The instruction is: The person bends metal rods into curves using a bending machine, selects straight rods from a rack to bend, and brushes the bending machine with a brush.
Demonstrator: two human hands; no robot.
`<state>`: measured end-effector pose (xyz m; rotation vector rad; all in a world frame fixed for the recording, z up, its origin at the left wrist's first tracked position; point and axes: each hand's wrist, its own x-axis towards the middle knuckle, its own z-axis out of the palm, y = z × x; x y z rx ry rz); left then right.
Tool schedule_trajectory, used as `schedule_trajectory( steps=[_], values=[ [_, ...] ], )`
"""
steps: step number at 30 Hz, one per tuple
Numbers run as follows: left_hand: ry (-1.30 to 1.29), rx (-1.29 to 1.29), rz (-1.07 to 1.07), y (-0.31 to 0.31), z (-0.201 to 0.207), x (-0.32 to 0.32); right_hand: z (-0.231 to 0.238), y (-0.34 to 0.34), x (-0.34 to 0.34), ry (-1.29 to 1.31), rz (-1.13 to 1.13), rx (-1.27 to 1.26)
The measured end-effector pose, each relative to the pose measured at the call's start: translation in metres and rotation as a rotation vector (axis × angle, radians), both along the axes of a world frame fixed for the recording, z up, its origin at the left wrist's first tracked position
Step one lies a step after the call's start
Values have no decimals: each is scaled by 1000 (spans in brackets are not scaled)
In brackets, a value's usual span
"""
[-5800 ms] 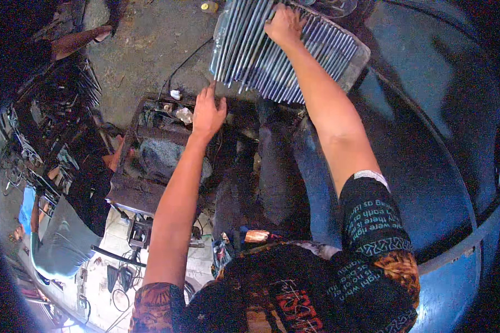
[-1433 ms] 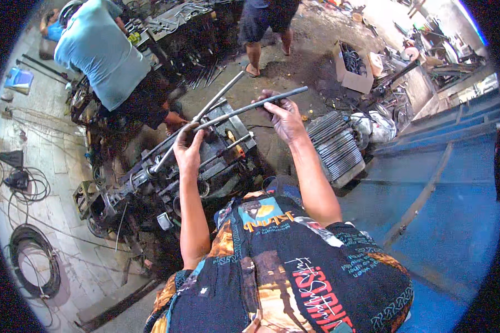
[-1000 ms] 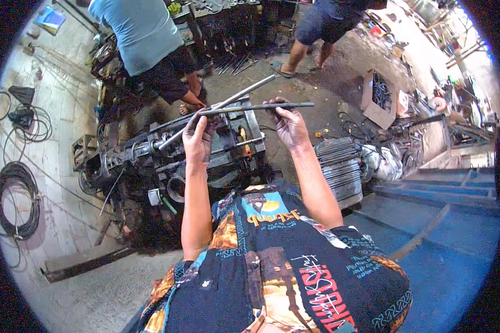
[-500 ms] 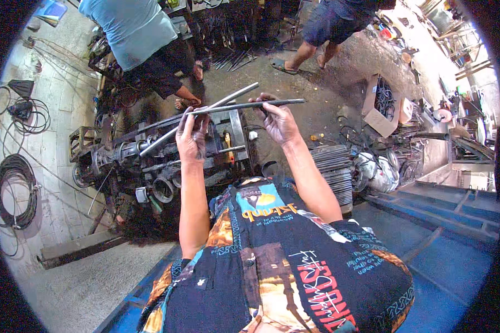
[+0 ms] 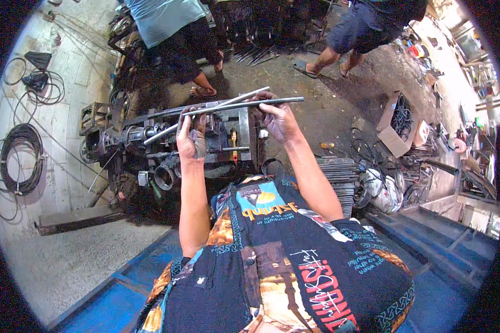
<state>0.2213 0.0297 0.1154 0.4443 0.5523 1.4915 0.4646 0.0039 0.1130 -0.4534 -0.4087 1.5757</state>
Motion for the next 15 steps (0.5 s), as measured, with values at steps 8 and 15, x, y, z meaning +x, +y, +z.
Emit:
schedule_trajectory(
  steps=[8,15],
  values=[
    [158,-108,176,-7,-7,-17,-23,1,1,44,25,-232],
    [302,-222,223,-18,-16,-31,-27,-18,-2,-1683,-1143,-91]
  ],
)
